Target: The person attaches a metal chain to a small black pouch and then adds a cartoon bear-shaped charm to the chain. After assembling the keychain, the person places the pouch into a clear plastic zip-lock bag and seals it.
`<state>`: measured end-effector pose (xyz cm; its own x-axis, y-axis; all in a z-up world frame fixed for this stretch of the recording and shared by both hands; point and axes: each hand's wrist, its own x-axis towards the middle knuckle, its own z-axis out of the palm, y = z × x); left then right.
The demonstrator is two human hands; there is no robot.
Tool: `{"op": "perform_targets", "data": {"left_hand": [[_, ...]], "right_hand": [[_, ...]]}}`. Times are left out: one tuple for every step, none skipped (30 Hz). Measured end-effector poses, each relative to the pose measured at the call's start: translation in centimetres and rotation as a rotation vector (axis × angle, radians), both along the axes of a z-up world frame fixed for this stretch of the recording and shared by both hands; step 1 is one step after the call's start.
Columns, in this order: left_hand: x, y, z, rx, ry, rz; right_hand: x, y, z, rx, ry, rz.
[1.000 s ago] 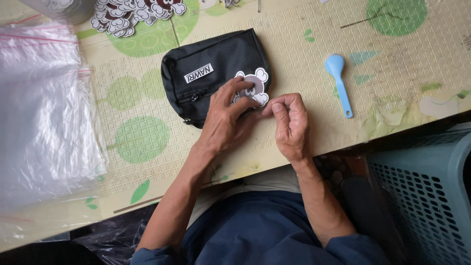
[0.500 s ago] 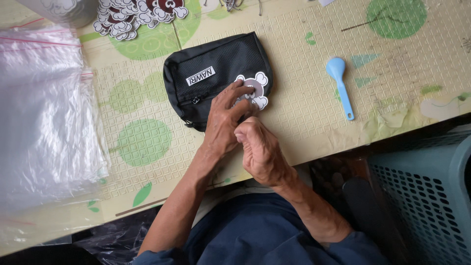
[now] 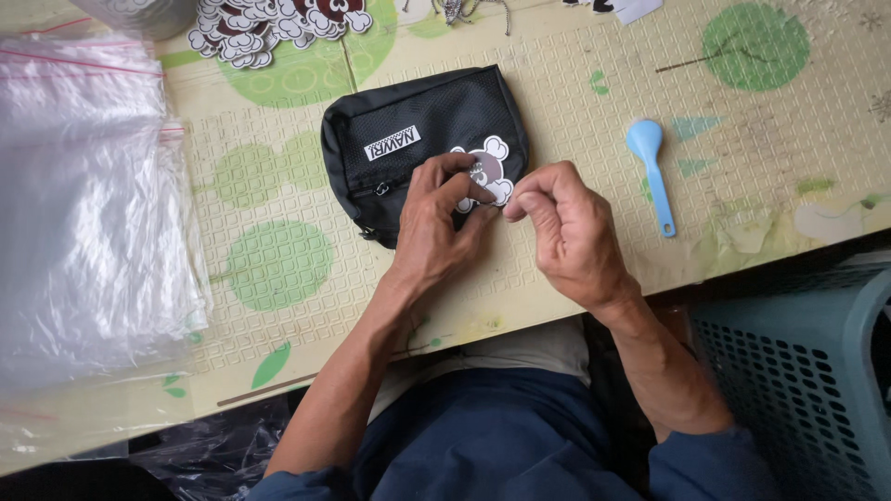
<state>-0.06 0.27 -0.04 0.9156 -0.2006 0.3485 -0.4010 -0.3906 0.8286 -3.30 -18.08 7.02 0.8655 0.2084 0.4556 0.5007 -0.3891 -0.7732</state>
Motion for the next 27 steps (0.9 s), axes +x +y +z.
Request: {"op": "perform_targets", "data": {"left_hand": [[0.0,0.2,0.5,-0.003,-0.001,0.001],[0.0,0.5,0.9,-0.017,-0.002,-0.017],[-0.1,0.8,1.4,-0.03,-0.004,-0.036],[0.1,0.8,1.5,-0.032,0.0,-0.031],[0.2,0.8,1.6,0.001,0.016,-0.06],[0.5,0.8,1.7,0.034,0.029,-0.093],[0.6,1.0,1.6,0.033,0.03,-0.093],[0.6,1.2,1.6,0.022,0.048,-0.11],[0.7,1.4,1.5,0.011,0.066,-0.126],[0.9,1.5,1.5,0.011,0.066,-0.13],[1.0,1.7,1.4,0.009,0.088,-0.151],[1.0,1.9,1.4,0.006,0.11,-0.168],[1.2,2.0,1.3,0.006,0.109,-0.169],[1.5,2.1,1.3,0.018,0.117,-0.185],[1.7,2.2,1.2,0.029,0.125,-0.202],[1.8,2.2,1.2,0.028,0.125,-0.196],[1.8,2.3,1.2,0.028,0.137,-0.208],[1.9,2.4,1.3,0.029,0.15,-0.22],[1.8,2.5,1.3,0.029,0.15,-0.214],[1.7,2.5,1.3,0.015,0.143,-0.196],[1.7,2.4,1.3,0.0,0.135,-0.178],[1.8,2.3,1.0,0.001,0.137,-0.179],[1.9,2.3,0.7,-0.026,0.129,-0.149],[2.0,2.2,0.4,-0.053,0.122,-0.119],[1.9,2.3,0.4,-0.052,0.124,-0.12],[1.9,2.3,0.4,-0.094,0.114,-0.101],[1.9,2.4,0.4,-0.136,0.105,-0.083]], "right_hand": [[0.0,-0.3,-0.1,-0.003,-0.001,0.001],[-0.1,-0.5,-0.2,0.019,0.017,-0.013],[-0.1,-0.7,-0.4,0.041,0.035,-0.026],[-0.2,-0.9,-0.7,0.039,0.039,-0.022],[-0.3,-1.0,-0.9,0.053,0.055,-0.037],[-0.4,-1.2,-1.2,0.067,0.068,-0.057],[-0.3,-1.4,-1.4,0.066,0.069,-0.057],[-0.2,-1.6,-1.6,0.088,0.093,-0.076],[-0.2,-1.9,-1.8,0.11,0.118,-0.095],[0.0,-2.0,-1.9,0.11,0.117,-0.098],[0.3,-2.1,-2.0,0.129,0.138,-0.094],[0.5,-2.3,-2.2,0.148,0.16,-0.087],[0.7,-2.4,-2.5,0.148,0.159,-0.088],[0.9,-2.5,-2.8,0.17,0.177,-0.073],[1.2,-2.6,-3.1,0.192,0.194,-0.059],[1.2,-2.6,-3.1,0.191,0.195,-0.054],[1.3,-2.6,-3.1,0.201,0.204,-0.055],[1.3,-2.5,-3.2,0.213,0.213,-0.055],[1.3,-2.5,-3.3,0.213,0.214,-0.049],[1.3,-2.5,-3.3,0.183,0.197,-0.047],[1.3,-2.6,-3.4,0.153,0.18,-0.045],[1.1,-2.6,-3.4,0.154,0.181,-0.047],[1.0,-2.6,-3.4,0.147,0.193,-0.046],[0.8,-2.5,-3.4,0.141,0.206,-0.046],[0.7,-2.6,-3.6,0.141,0.208,-0.047],[0.6,-2.7,-3.7,0.144,0.21,-0.053],[0.5,-2.7,-3.9,0.147,0.212,-0.059]]}}
